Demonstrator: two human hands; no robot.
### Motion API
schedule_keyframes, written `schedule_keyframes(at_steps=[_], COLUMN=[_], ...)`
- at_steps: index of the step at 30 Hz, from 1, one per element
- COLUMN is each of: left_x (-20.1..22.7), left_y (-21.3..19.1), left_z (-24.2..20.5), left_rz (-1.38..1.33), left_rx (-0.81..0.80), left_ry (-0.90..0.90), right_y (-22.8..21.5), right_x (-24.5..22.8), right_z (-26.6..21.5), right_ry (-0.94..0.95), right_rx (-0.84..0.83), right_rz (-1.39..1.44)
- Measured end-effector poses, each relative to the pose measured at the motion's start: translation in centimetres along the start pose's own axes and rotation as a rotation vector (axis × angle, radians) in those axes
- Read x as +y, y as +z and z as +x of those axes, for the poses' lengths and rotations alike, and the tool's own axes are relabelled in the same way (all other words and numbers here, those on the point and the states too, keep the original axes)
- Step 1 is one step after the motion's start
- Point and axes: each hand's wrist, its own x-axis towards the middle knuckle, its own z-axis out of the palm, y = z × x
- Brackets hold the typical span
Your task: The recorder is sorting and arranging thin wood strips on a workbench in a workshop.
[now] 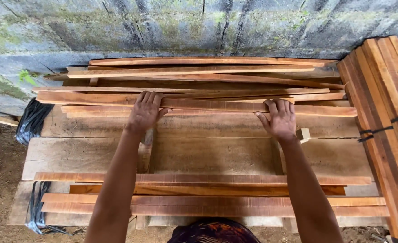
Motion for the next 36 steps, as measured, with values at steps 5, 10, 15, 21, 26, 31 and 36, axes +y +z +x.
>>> schedule_keyframes(at_steps=[5,10,15,21,26,31,36], left_x=[2.5,6.3,9.3,14.7,19.0,20.0,20.2], left_y=[-4.6,-9.8,-8.5,-9.9,-10.2,-8.7,-9.6], left_z=[-2.9,-6.4,-12.2,-18.4,-23.7,-26.3,-25.2], left_rz=[0.035,-0.007,-0.011,0.003,-0.082,-0.222,-0.268], left_rx=[-0.029,-0.069,-0.095,-0.162,-0.404,-0.454,-0.371], left_ry=[-0.106,-0.232,-0.172,-0.218,-0.346,-0.411,-0.426], right_y=[-4.8,-8.5,-8.6,-8.8,-8.3,-8.1,-7.3], right_x=[-2.8,-5.1,-5.9,-7.5,-9.5,-10.3,-10.7], right_z=[-2.7,-7.9,-14.0,-22.8,-27.5,-28.2,-28.8], right_ry=[-0.009,0.005,0.049,0.148,0.235,0.301,0.312], right_rx=[0.092,0.094,0.046,-0.158,-0.296,-0.419,-0.417], right_rz=[-0.031,-0.013,0.052,0.168,0.236,0.283,0.232])
